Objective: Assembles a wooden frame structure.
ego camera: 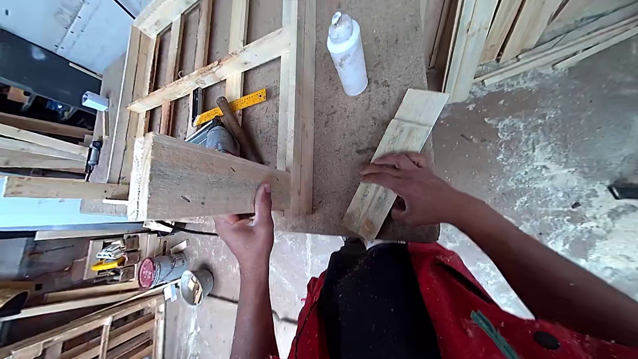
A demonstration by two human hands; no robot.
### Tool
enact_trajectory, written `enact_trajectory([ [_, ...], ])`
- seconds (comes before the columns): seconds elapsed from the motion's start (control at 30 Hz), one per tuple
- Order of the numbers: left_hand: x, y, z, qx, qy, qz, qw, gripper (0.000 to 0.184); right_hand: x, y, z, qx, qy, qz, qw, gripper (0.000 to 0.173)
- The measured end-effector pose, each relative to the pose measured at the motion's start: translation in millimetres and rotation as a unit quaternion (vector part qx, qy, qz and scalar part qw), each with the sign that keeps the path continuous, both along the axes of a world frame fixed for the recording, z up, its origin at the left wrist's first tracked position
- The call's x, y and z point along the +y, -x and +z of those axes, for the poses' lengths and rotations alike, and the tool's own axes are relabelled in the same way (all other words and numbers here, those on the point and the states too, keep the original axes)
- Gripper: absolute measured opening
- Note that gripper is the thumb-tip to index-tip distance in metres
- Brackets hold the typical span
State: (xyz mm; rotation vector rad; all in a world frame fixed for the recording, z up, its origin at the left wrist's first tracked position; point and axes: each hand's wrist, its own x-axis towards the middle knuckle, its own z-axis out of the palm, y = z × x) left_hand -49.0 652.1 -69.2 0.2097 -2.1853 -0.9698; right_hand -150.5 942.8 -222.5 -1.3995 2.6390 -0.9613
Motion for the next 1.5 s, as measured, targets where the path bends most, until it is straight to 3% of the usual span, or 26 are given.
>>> enact_trajectory([
  [0.17,-10.2,5.6,-3.8,-0.039,-0.018,-0.001,0.999,0.048,-2.6,-2.7,1.6,-0.024,-0.033,-0.032,0.999,0.077],
  [0.27,-20.3,22.2,-8.3,-0.048,-0.038,-0.028,0.998,0.057,-15.7,10.2,-4.1,-0.057,-0.066,-0.014,0.996,0.086],
  [0.4,-35.6,34.2,-1.4,-0.031,-0.038,-0.047,0.998,0.069,-28.9,15.7,7.9,-0.012,-0.098,-0.01,0.995,0.094],
  [0.57,-38.8,17.9,7.4,0.059,0.005,-0.051,0.997,0.065,-27.7,15.0,16.1,0.027,-0.156,-0.002,0.987,0.1],
  [0.67,-27.9,39.3,36.3,0.142,-0.005,-0.06,0.988,0.054,-27.5,19.0,18.0,0.031,-0.174,0.014,0.984,0.109],
  [0.77,-27.5,61.7,74.6,0.217,-0.011,-0.099,0.971,0.055,-30.1,17.6,20.6,0.046,-0.185,0.017,0.981,0.113],
  [0.9,-30.8,119.7,127.4,0.22,0.097,-0.172,0.955,0.043,-33.0,13.0,15.9,0.068,-0.196,0.011,0.978,0.116],
  [0.97,-19.9,166.4,143.5,0.224,0.095,-0.233,0.942,0.045,-33.1,13.8,14.4,0.063,-0.197,0.01,0.978,0.115],
  [1.1,8.6,273.2,151.8,0.101,-0.024,-0.309,0.946,0.073,-34.6,11.8,7.1,0.056,-0.189,-0.011,0.98,0.109],
  [1.27,27.3,399.5,105.0,-0.111,-0.048,-0.272,0.955,0.071,-40.5,-0.9,12.8,0.067,-0.204,-0.055,0.975,0.099],
  [1.4,21.5,447.7,53.6,-0.227,-0.048,-0.246,0.941,0.072,-40.2,1.3,12.3,0.061,-0.197,-0.064,0.976,0.087],
  [1.5,10.5,442.1,48.2,-0.281,-0.007,-0.221,0.934,0.09,-38.5,4.4,3.3,0.027,-0.193,-0.053,0.979,0.093],
])
